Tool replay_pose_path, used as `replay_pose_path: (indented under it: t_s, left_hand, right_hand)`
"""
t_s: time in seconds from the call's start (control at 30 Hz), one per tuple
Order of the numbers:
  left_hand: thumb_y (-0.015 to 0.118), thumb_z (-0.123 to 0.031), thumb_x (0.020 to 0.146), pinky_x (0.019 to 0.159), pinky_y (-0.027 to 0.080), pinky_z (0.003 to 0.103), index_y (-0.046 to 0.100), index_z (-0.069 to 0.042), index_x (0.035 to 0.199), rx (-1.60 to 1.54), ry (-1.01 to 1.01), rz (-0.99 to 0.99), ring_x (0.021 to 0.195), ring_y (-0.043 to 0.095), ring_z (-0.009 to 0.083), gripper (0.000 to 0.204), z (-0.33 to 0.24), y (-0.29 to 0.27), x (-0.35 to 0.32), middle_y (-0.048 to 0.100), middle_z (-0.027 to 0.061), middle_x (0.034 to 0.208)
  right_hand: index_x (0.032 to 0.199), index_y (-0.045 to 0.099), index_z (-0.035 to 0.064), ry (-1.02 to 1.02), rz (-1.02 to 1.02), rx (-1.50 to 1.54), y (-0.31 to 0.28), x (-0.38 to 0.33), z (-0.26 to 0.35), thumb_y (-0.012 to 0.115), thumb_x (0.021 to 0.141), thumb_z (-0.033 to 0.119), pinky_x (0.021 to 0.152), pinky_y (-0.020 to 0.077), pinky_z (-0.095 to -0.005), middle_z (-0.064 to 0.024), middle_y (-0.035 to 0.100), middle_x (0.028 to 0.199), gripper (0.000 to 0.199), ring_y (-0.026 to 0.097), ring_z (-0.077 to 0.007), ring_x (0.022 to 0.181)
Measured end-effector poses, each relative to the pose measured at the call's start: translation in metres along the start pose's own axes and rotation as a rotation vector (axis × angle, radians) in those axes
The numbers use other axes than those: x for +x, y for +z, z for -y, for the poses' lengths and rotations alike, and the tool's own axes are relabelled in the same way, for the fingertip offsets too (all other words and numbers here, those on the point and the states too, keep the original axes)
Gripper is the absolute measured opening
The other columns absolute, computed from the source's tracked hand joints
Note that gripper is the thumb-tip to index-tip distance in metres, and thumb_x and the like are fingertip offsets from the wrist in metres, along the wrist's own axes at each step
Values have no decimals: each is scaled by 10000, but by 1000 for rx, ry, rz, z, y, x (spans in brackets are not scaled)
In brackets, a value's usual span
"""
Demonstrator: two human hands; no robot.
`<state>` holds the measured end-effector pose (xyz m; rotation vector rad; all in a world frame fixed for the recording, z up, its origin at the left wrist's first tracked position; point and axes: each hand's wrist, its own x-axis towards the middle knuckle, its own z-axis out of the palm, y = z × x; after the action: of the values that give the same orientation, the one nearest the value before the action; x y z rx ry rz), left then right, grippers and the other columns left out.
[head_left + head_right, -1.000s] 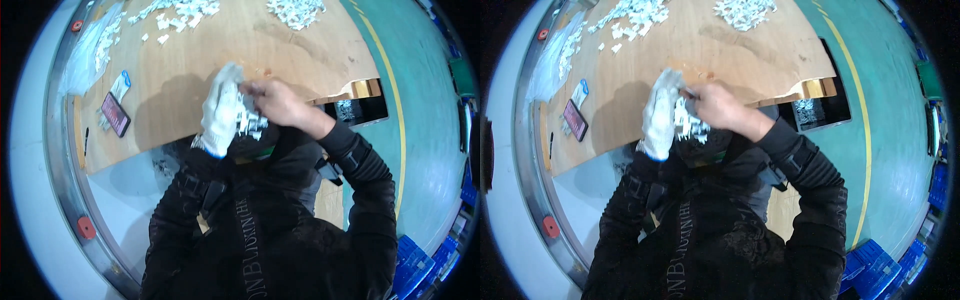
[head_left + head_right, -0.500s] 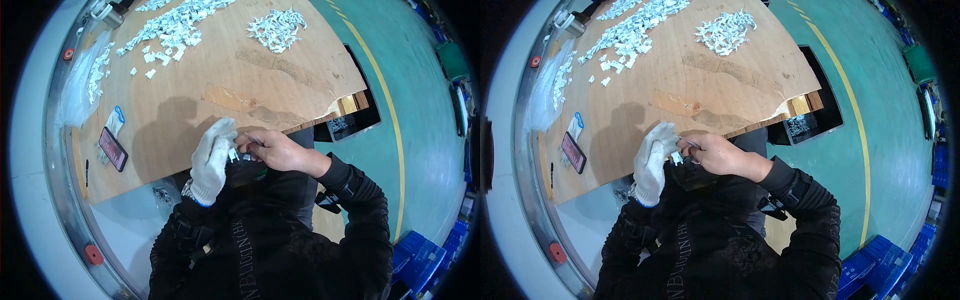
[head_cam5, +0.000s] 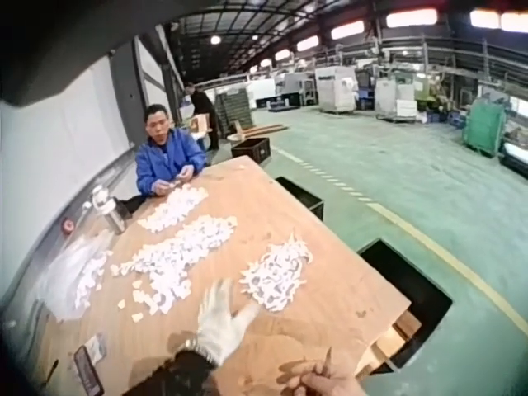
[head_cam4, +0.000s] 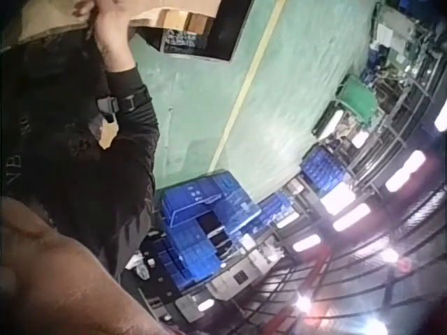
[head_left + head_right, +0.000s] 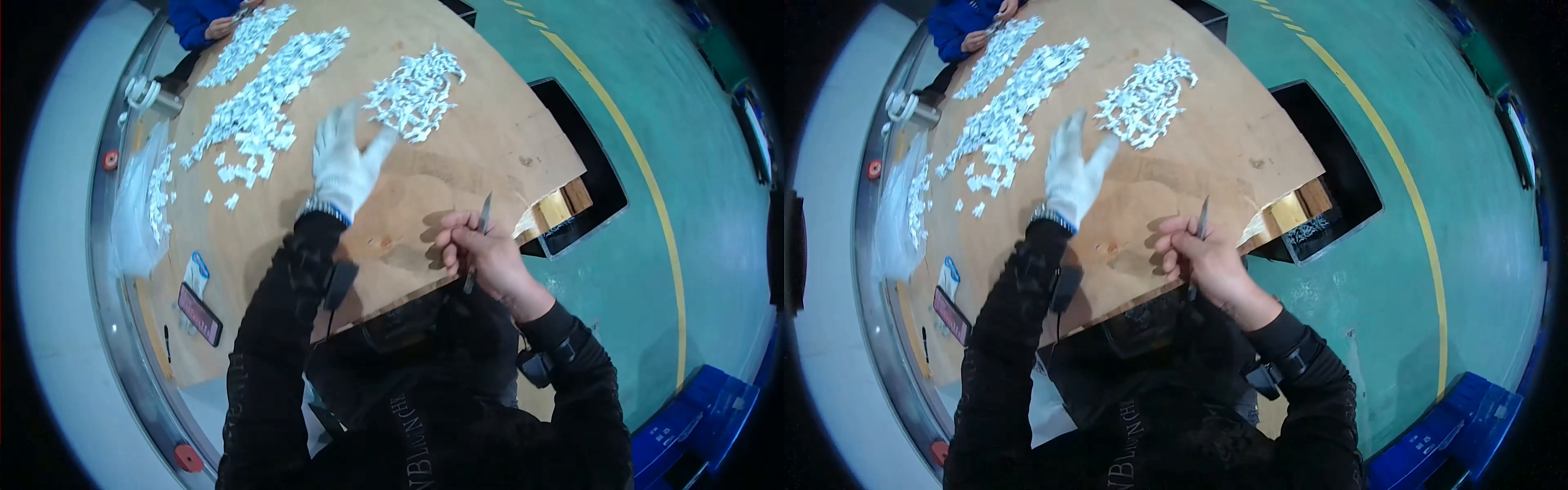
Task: The person picks up white plastic pieces one at a time, scrapes them with a small blade, and places them into a pile before dropping them into a black bin.
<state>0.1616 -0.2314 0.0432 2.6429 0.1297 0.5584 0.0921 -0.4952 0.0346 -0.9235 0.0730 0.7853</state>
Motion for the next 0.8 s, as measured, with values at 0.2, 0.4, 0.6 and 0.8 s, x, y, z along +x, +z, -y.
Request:
replay_pose_path:
  t_s: [0.2, 0.4, 0.6, 0.8]
  left_hand:
    - [615, -631, 909, 1198, 313, 483, 452, -159, 1540, 8, 90, 138, 1425, 410, 417, 804, 1, 81, 148, 469, 219, 1540]
    - [635, -507, 932, 1187, 340, 478, 510, -171, 1506, 64, 390, 443, 1416, 431, 396, 677, -81, 156, 200, 501, 155, 1537]
    - [464, -188, 1064, 1173, 385, 353, 499, -83, 1507, -491, 506, 690, 1398, 501, 289, 456, -212, 173, 168, 519, 138, 1541]
    - [551, -60, 1003, 1021, 520, 326, 595, -62, 1361, -782, 228, 373, 1213, 640, 285, 360, -124, 85, 153, 600, 139, 1424]
  right_hand:
    - [1211, 590, 10, 2, 9, 87, -1, 0, -10, 459, 1069, 40, 666, 560, -250, -61, 684, 978, 196, 664, -116, 725]
    - [1194, 586, 22, -12, 62, 128, -7, 1, -10, 460, 1073, 38, 666, 531, -238, -41, 671, 973, 175, 651, -100, 743]
    - [1177, 584, 40, -17, 152, 102, -16, 4, -11, 454, 1073, 46, 666, 513, -240, -26, 657, 973, 166, 627, -83, 756]
    - [1187, 585, 37, -31, 173, 211, -17, 4, -19, 460, 1075, 59, 680, 518, -237, -23, 659, 978, 170, 623, -79, 752]
